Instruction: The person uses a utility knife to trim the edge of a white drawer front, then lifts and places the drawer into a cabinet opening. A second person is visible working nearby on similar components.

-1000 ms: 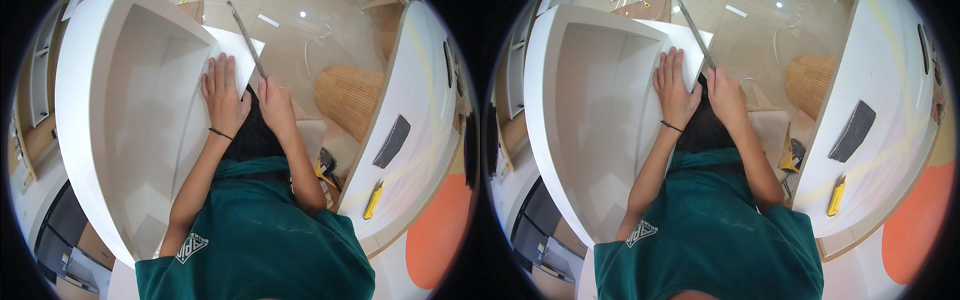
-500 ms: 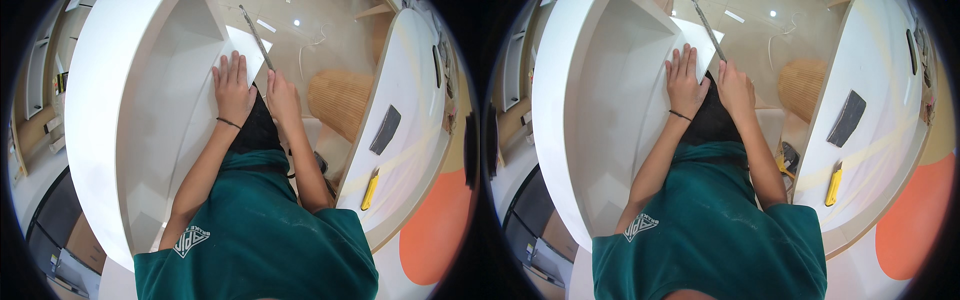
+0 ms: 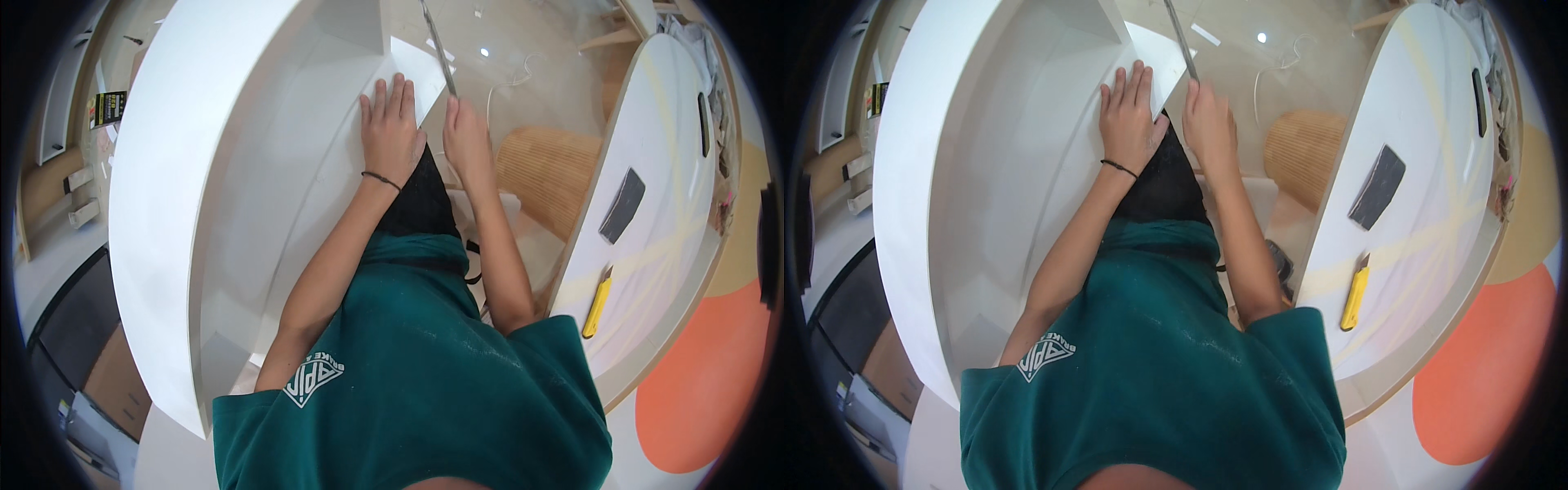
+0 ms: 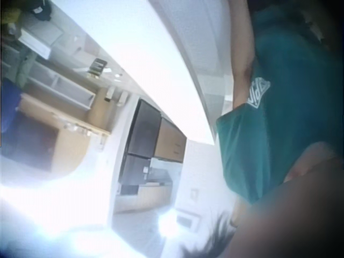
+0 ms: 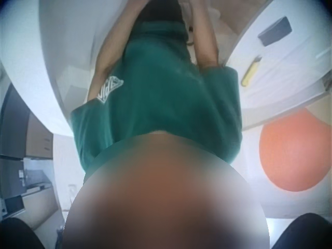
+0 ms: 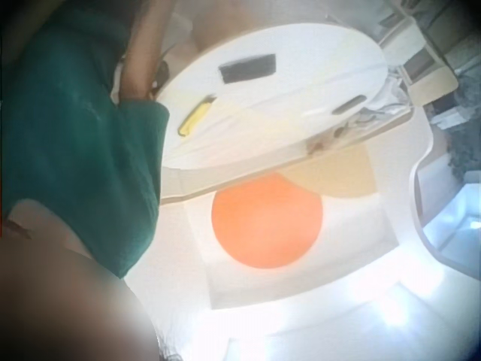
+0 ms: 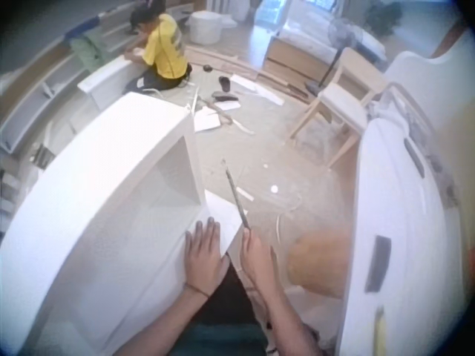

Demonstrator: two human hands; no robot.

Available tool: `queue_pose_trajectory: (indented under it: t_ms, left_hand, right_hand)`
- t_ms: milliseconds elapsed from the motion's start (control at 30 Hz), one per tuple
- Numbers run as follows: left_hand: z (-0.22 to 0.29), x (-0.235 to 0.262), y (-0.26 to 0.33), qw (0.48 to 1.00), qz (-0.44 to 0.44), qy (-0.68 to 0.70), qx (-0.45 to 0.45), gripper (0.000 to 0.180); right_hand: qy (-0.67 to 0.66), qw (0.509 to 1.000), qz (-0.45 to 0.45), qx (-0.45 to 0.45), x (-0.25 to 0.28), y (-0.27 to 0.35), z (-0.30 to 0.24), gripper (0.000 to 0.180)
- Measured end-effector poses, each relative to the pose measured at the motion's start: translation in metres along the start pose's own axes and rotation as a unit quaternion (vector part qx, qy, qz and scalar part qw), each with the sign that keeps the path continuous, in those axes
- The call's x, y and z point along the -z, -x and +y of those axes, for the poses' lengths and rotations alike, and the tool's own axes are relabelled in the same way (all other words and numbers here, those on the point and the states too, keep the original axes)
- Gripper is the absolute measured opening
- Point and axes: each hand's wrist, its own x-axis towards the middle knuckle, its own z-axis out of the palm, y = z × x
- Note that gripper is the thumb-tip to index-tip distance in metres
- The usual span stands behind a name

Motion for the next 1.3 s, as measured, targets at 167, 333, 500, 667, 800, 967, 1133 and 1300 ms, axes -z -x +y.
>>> queue_pose_trajectory:
  t_ms: [167, 333, 500, 667, 800, 967, 1133, 1300]
  left_hand:
    - [0.001, 0.001, 0.0, 1.0, -0.008, 0.004, 0.006, 0.082]
    - [0.0, 0.0, -0.001, 1.0, 0.007, 0.016, 0.005, 0.081]
    - [0.0, 0.0, -0.001, 0.999, 0.022, 0.023, -0.001, 0.078]
    - [0.002, 0.005, -0.002, 1.0, 0.013, 0.022, -0.004, 0.08]
    - [0.008, 0.009, -0.006, 1.0, -0.009, -0.003, -0.015, 0.082]
    - [0.011, 0.008, -0.019, 0.995, -0.011, -0.042, -0.09, 0.074]
    - [-0.002, 0.019, 0.016, 0.992, -0.026, 0.043, -0.118, 0.058]
    - [-0.011, 0.028, 0.046, 0.992, -0.039, 0.062, -0.103, 0.054]
  right_hand:
    - [-0.007, 0.999, -0.031, -0.023, -0.003, 0.003, 0.004, 0.042]
    - [-0.018, 1.0, 0.014, 0.008, -0.008, 0.003, 0.009, 0.043]
    - [-0.004, 1.0, -0.019, -0.013, -0.006, -0.003, 0.009, 0.044]
    - [-0.064, 0.998, -0.024, 0.001, -0.005, 0.02, 0.02, 0.042]
    - [-0.253, 0.965, -0.001, -0.074, -0.005, 0.033, 0.034, 0.041]
    - [-0.317, 0.946, 0.059, -0.027, 0.0, 0.01, 0.038, 0.039]
    - [-0.252, 0.968, 0.009, 0.015, -0.011, -0.001, 0.037, 0.037]
    - [-0.226, 0.973, 0.019, 0.048, -0.039, -0.002, 0.033, 0.039]
